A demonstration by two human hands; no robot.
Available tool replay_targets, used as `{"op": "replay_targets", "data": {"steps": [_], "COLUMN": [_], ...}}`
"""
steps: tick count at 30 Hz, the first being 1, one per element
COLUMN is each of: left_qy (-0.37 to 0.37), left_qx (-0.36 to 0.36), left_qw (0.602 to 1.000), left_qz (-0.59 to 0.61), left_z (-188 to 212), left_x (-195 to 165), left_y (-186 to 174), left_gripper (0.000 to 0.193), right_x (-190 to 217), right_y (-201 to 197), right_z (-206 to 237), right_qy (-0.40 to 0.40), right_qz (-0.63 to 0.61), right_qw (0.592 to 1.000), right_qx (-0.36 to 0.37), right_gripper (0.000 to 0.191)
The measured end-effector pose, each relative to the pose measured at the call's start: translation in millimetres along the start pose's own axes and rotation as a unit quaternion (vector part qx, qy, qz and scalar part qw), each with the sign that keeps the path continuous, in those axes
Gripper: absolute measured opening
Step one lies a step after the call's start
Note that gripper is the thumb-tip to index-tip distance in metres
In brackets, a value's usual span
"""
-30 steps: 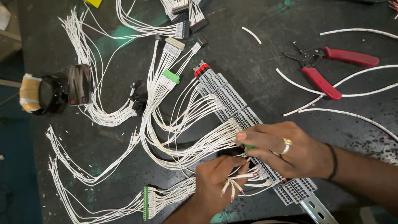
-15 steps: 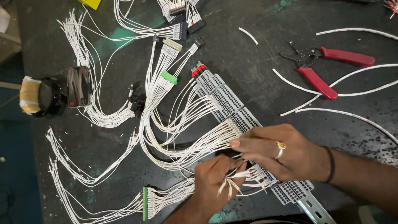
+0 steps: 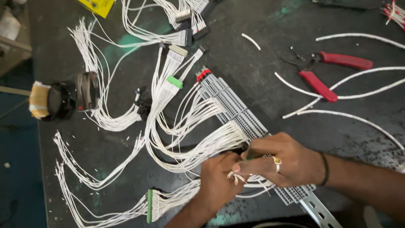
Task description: The person sorts and aligns loose white wires, then inserts the wire ends one by one into the slots of a green terminal connector mounted on a DIN rail, tightening the terminal screws with a green-handled screwdriver. They work along the connector row, handling bundles of wires and seating each wire into its terminal.
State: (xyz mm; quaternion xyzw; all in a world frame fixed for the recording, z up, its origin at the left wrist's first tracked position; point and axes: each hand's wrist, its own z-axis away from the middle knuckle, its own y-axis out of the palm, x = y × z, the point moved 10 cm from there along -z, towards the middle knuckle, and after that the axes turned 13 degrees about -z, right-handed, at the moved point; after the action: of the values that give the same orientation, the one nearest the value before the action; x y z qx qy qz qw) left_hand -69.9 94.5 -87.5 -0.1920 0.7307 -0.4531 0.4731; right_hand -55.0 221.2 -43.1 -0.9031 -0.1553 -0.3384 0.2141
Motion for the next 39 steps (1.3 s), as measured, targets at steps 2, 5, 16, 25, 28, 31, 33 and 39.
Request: {"op": "replay_targets", "data": {"steps": [2,5,16,25,28,31,33,39], "left_qy": [0.009,0.019,0.014,-0.013,0.02,0.039,0.031,0.027], "left_qx": [0.019,-0.007,0.069,0.005,-0.02,-0.065,-0.092,-0.114], "left_qw": [1.0,0.995,0.966,0.973,0.978,0.981,0.981,0.986], "left_qz": [0.02,0.094,0.248,0.232,0.206,0.179,0.168,0.12], "left_z": [1.1,3.9,12.1,4.0,3.2,4.9,5.5,8.8], "left_x": [-3.0,-6.2,7.7,8.3,0.6,-4.5,-3.8,-3.0], "left_y": [-3.3,-20.2,-18.2,-29.2,-37.4,-45.8,-47.4,-46.5], "left_gripper": [0.019,0.027,0.008,0.02,0.02,0.02,0.021,0.023], "right_x": [11.7,8.0,-41.7,-29.4,-29.4,-31.8,-33.3,-38.7], "right_y": [-7.0,-44.3,-7.1,-2.9,-5.0,-6.1,-6.3,0.6], "right_z": [3.8,6.7,3.2,-10.4,-7.9,-1.8,0.7,-3.1], "right_qy": [-0.009,0.056,0.163,0.124,0.113,0.112,0.109,0.13], "right_qz": [0.001,-0.044,-0.091,-0.082,-0.058,-0.038,0.002,0.037], "right_qw": [1.0,0.983,0.981,0.988,0.991,0.992,0.993,0.989], "right_qx": [-0.025,-0.172,0.051,0.045,0.034,0.035,0.038,0.059], "right_gripper": [0.035,0.027,0.02,0.019,0.018,0.019,0.018,0.015]}}
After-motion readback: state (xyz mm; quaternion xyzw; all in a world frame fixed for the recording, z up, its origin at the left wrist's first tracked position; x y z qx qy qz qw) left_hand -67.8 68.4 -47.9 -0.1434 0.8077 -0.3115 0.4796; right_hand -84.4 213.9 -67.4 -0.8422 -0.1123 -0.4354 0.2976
